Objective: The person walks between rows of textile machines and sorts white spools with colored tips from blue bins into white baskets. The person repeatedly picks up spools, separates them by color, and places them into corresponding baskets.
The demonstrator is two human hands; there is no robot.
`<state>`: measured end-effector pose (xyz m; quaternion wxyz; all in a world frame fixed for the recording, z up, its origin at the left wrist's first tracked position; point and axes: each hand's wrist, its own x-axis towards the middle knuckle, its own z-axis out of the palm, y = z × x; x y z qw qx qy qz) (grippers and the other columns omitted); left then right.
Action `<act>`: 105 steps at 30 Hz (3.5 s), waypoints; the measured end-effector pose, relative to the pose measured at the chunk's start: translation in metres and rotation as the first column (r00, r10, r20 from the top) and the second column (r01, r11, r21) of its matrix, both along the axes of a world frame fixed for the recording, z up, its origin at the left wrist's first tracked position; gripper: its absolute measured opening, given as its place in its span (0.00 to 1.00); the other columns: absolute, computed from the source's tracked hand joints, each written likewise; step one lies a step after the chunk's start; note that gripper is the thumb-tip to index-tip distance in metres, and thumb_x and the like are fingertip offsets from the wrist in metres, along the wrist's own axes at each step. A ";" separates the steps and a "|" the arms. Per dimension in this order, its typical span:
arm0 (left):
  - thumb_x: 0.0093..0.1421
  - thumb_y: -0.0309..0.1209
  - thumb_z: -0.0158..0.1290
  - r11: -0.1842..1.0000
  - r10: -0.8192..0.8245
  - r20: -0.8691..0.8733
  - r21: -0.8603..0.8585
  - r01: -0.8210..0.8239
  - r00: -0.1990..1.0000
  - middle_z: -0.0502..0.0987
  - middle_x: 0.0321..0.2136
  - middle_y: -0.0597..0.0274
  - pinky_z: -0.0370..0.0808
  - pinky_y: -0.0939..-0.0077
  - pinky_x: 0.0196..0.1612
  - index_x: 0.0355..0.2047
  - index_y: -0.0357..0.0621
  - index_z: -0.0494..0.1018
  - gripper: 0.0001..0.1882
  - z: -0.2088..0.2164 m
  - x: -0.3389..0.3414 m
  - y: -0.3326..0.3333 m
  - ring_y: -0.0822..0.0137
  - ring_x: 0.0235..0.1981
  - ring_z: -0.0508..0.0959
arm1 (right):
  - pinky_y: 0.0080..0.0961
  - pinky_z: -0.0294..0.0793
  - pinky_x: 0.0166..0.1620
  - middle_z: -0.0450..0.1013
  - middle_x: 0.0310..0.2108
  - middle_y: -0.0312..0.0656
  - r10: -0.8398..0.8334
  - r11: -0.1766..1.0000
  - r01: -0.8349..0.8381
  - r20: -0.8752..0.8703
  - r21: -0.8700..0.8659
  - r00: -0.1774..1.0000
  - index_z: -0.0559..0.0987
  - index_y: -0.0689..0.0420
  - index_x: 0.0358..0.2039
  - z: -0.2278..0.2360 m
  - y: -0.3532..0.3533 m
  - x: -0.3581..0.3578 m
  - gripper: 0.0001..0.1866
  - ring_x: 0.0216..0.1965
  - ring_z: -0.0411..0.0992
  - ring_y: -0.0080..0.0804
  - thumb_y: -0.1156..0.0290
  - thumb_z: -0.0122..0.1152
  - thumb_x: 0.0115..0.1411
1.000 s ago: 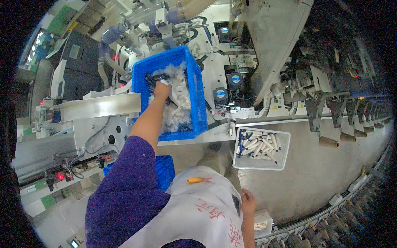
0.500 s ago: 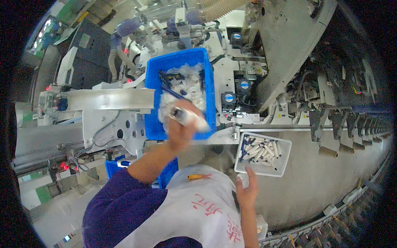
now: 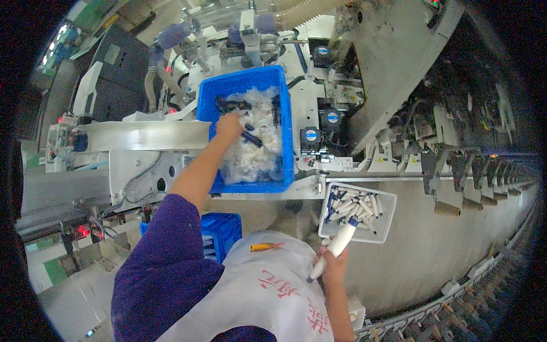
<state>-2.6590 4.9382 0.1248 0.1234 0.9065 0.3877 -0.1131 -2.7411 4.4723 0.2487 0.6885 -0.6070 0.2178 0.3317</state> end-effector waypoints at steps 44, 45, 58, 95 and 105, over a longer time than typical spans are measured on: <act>0.48 0.28 0.46 0.877 -0.451 -0.497 -0.093 0.471 0.741 0.77 0.35 0.52 0.74 0.59 0.38 0.34 0.47 0.77 0.14 0.097 -0.083 -0.145 0.53 0.38 0.77 | 0.30 0.71 0.24 0.66 0.27 0.42 -0.380 0.923 0.381 -0.023 0.053 0.925 0.62 0.60 0.47 -0.016 -0.162 -0.002 0.21 0.21 0.67 0.30 0.75 0.53 0.51; 0.48 0.28 0.46 0.879 -0.443 -0.516 -0.088 0.469 0.733 0.77 0.35 0.52 0.74 0.59 0.38 0.33 0.47 0.77 0.14 0.099 -0.081 -0.139 0.53 0.38 0.77 | 0.30 0.71 0.24 0.66 0.27 0.42 -0.380 0.923 0.381 -0.023 0.056 0.925 0.62 0.60 0.46 -0.016 -0.164 -0.001 0.21 0.21 0.67 0.30 0.75 0.53 0.51; 0.57 0.33 0.47 0.990 -0.098 0.122 0.116 0.084 0.988 0.76 0.31 0.49 0.71 0.61 0.34 0.54 0.52 0.66 0.22 0.165 -0.125 -0.187 0.52 0.31 0.76 | 0.25 0.70 0.21 0.69 0.30 0.45 -0.170 0.943 0.153 -0.033 -0.295 0.985 0.66 0.62 0.40 -0.115 -0.279 0.008 0.15 0.23 0.68 0.29 0.74 0.56 0.53; 0.53 0.32 0.45 0.827 0.555 -0.263 0.277 -0.489 0.790 0.74 0.41 0.46 0.70 0.54 0.42 0.50 0.51 0.68 0.21 0.034 -0.610 -0.161 0.46 0.41 0.74 | 0.14 0.69 0.30 0.74 0.37 0.39 0.473 0.799 -0.524 -0.230 -0.294 0.851 0.73 0.60 0.44 -0.149 -0.182 -0.118 0.14 0.31 0.73 0.23 0.69 0.51 0.58; 0.46 0.33 0.50 0.888 -0.342 -0.334 -0.420 0.186 0.878 0.75 0.35 0.46 0.73 0.55 0.41 0.37 0.42 0.73 0.17 -0.075 -0.532 -0.139 0.50 0.38 0.76 | 0.21 0.69 0.44 0.74 0.37 0.41 0.744 0.574 -0.726 -0.130 -0.379 0.656 0.74 0.63 0.42 -0.095 -0.072 -0.222 0.11 0.38 0.73 0.27 0.77 0.51 0.57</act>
